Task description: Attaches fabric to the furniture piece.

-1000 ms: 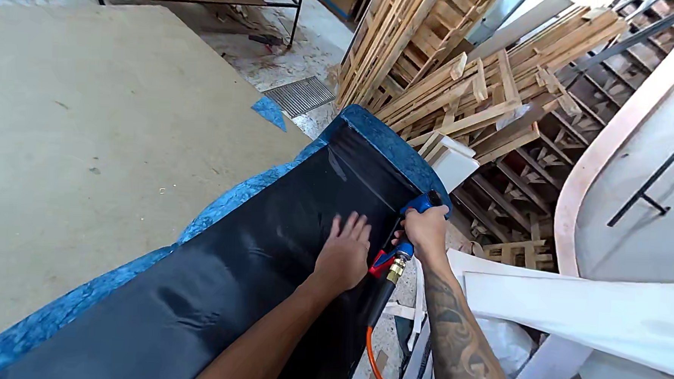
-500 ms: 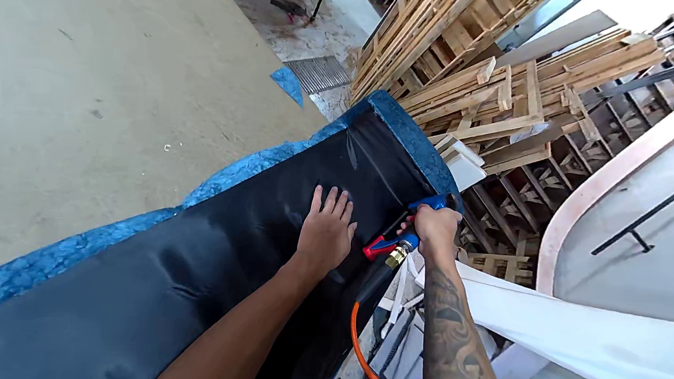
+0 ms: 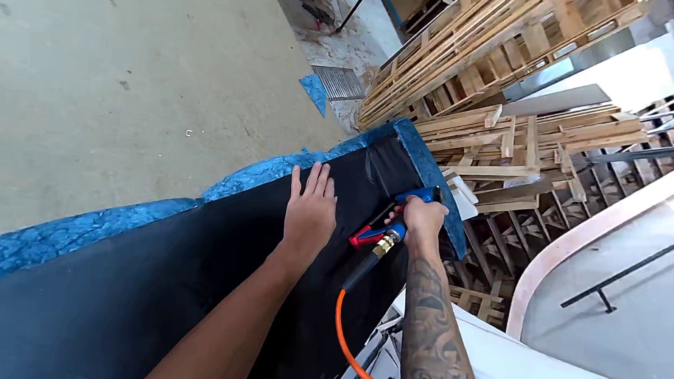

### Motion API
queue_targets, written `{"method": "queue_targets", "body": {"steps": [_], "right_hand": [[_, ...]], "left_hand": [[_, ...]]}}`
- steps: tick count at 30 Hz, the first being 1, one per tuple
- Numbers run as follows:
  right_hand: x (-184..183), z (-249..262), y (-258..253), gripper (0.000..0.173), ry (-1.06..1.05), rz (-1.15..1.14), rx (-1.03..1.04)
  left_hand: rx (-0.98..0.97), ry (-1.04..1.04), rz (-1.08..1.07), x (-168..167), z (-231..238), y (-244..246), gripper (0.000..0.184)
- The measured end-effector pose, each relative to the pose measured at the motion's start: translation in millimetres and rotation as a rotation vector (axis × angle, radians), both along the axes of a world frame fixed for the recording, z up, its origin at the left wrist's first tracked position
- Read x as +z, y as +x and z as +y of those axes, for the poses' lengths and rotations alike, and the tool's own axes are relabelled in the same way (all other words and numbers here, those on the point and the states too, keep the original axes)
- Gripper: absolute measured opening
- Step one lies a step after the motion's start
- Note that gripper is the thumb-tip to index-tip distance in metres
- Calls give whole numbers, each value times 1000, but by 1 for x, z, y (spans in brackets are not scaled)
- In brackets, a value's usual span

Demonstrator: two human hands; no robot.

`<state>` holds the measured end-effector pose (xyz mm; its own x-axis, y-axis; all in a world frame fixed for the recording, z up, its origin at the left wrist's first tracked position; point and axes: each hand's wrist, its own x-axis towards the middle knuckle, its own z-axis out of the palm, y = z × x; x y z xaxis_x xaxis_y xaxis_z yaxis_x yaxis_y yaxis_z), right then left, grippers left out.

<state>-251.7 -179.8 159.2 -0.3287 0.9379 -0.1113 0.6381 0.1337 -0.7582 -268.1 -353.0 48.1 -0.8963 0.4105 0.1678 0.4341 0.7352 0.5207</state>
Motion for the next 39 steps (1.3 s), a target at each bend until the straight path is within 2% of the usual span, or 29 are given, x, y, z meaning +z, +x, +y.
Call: {"method": "queue_targets", "body": {"steps": [3,6,9,12,17,20,22,26,28,30,32,35,39], "right_hand": [[-2,0,-4,53,-2,-41,-36],[3,-8,-5,53,10,-10,-31],[5,-23,-27,54,24,56,79],[-1,-28,-55,54,14,2,93],[0,-33,-75,59,13,-57,58],[2,-39,-87,56,71,-20,118],[-1,-41,-99,61,69,-62,170],[0,-44,-108,70,14,-90,207],[7,-41,-95,69,-19,-41,198],[18,-42,-67,57,-18,31,225],[34,-41,-14,53,-16,55,271],[51,-19,95,62,71,-57,251],[34,42,167,44,100,-135,44]], "left_hand": [[-14,-93,-6,-4,-1,1,55],[-29,-96,6,-1,-2,5,56],[-38,-95,-15,-2,-7,4,59],[-63,-109,-54,0,-10,3,58],[-39,-57,-104,1,-8,-2,52],[-24,-56,-96,2,-8,-6,50],[-9,-47,-110,0,-9,-6,49],[52,89,3,-12,-7,-12,47],[24,66,50,-10,-7,-7,50],[19,2,86,-8,-11,-6,56],[33,-46,97,-10,-12,-4,59],[40,-113,104,-10,-6,-2,61],[62,-198,122,-9,-1,3,62]]}}
